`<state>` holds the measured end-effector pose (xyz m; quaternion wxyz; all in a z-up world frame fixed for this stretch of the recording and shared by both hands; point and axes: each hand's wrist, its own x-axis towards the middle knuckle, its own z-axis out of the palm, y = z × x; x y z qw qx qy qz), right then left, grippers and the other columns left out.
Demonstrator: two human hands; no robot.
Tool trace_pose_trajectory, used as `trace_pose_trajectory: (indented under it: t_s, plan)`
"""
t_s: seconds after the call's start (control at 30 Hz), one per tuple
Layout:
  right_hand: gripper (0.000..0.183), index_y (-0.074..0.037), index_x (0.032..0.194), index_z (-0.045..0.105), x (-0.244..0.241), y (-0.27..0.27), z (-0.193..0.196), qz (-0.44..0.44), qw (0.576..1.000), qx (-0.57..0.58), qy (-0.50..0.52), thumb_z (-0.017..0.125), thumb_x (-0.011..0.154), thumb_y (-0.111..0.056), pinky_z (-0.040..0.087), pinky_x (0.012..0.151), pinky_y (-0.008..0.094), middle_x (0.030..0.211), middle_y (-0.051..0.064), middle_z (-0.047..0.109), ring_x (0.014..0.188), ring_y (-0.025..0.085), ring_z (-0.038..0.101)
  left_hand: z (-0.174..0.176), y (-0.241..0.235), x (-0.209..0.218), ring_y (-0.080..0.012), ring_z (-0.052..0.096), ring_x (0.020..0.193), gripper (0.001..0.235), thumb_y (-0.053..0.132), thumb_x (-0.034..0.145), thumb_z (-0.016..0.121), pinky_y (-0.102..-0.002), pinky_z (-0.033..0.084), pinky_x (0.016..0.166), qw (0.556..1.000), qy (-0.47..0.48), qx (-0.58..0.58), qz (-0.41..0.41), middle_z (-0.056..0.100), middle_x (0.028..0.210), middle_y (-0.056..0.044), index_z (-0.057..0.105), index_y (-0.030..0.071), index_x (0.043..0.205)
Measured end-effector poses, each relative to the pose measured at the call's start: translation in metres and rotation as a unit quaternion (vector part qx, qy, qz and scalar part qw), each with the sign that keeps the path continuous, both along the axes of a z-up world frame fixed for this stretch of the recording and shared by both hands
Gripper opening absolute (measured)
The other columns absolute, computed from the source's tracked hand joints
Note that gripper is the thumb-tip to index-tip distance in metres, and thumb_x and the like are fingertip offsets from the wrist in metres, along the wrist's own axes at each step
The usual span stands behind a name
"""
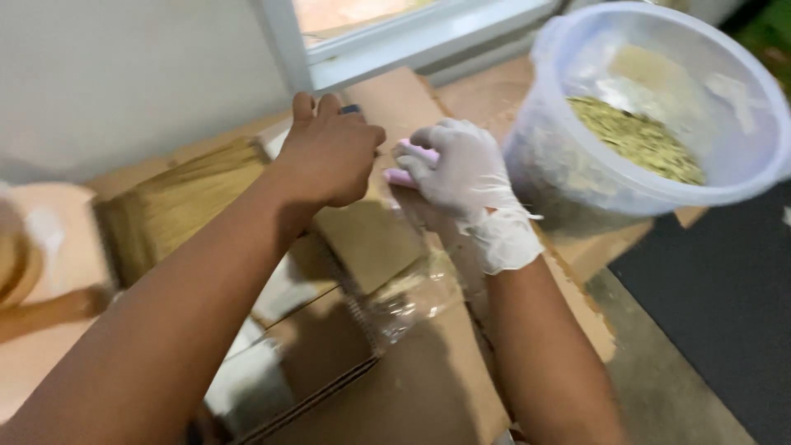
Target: Sealing small white pouches of tea or herbs using a handheld heat sealer and placing them into a cardboard box.
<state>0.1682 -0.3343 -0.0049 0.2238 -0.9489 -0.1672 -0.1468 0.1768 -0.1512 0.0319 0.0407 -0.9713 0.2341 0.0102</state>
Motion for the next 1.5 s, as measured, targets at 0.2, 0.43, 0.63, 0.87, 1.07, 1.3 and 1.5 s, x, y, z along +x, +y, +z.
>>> trace_pose_trajectory:
  t_s: [0.2,0.43,0.63,0.87,1.07,1.3,1.5]
  plan:
    - [0.024,-0.011,0.100,0.078,-0.024,0.038,0.005,0.135,0.978,0.057,-0.148,0.072,0.091,-0.032,0.046,0.080,0.044,0.095,0.009,0.073,0.089,0.031,0.064,0.043,0.072,-0.064,-0.0423,0.049,0.113,0.051,0.026,0.080,0.069,-0.054,0.029,0.089,0.996,0.029,-0.050,0.073,0.065,0.118,-0.011,0.060,0.023,0.131]
    - [0.030,-0.021,0.108,0.074,-0.037,0.055,-0.009,0.108,0.993,0.036,-0.027,0.082,0.080,-0.028,0.050,0.089,0.040,0.096,0.008,0.069,0.097,0.029,0.065,0.046,0.110,-0.119,-0.0406,0.051,0.113,0.039,0.027,0.083,0.074,-0.059,0.021,0.102,0.981,0.061,-0.127,0.132,0.066,0.113,-0.014,0.068,0.016,0.120]
    - [0.058,-0.032,0.122,0.066,-0.051,0.066,0.019,-0.025,0.966,-0.082,0.244,0.081,0.068,-0.045,0.047,0.107,0.042,0.129,0.001,0.061,0.130,0.023,0.054,0.031,0.082,-0.099,-0.0369,0.051,0.119,0.034,0.038,0.090,0.065,-0.056,0.021,0.105,0.978,0.091,-0.149,0.115,0.067,0.115,-0.009,0.067,0.022,0.120]
    - [0.050,-0.033,0.114,0.072,-0.071,0.061,0.076,-0.070,0.939,-0.139,0.308,0.079,0.066,-0.045,0.044,0.110,0.039,0.145,-0.005,0.047,0.136,0.025,0.049,0.023,0.025,-0.062,-0.0409,0.051,0.116,0.042,0.044,0.081,0.073,-0.057,0.024,0.101,0.992,0.077,-0.010,0.100,0.069,0.108,-0.016,0.073,0.010,0.106]
    - [0.055,-0.034,0.114,0.072,-0.031,0.043,0.022,-0.063,0.926,-0.167,0.334,0.076,0.067,-0.061,0.053,0.098,0.040,0.125,0.001,0.068,0.121,0.026,0.063,0.008,-0.007,-0.033,-0.0373,0.053,0.114,0.041,0.049,0.075,0.080,-0.054,0.024,0.104,0.987,0.109,0.079,0.089,0.072,0.099,-0.010,0.076,0.013,0.093]
    - [0.058,-0.026,0.119,0.069,-0.020,0.039,0.011,-0.021,0.923,-0.155,0.352,0.079,0.069,-0.052,0.054,0.096,0.044,0.120,0.008,0.070,0.118,0.030,0.065,-0.011,-0.013,-0.023,-0.0386,0.059,0.104,0.029,0.034,0.074,0.082,-0.056,0.031,0.095,0.989,0.084,0.085,0.092,0.071,0.087,-0.011,0.071,0.011,0.087]
    - [0.051,-0.025,0.121,0.070,-0.034,0.044,0.031,-0.037,0.920,-0.141,0.364,0.074,0.076,-0.048,0.055,0.095,0.042,0.117,0.007,0.071,0.117,0.029,0.066,-0.006,-0.007,-0.026,-0.0399,0.062,0.097,0.016,0.019,0.078,0.073,-0.055,0.032,0.089,0.991,0.054,0.054,0.109,0.070,0.082,-0.010,0.068,0.008,0.088]
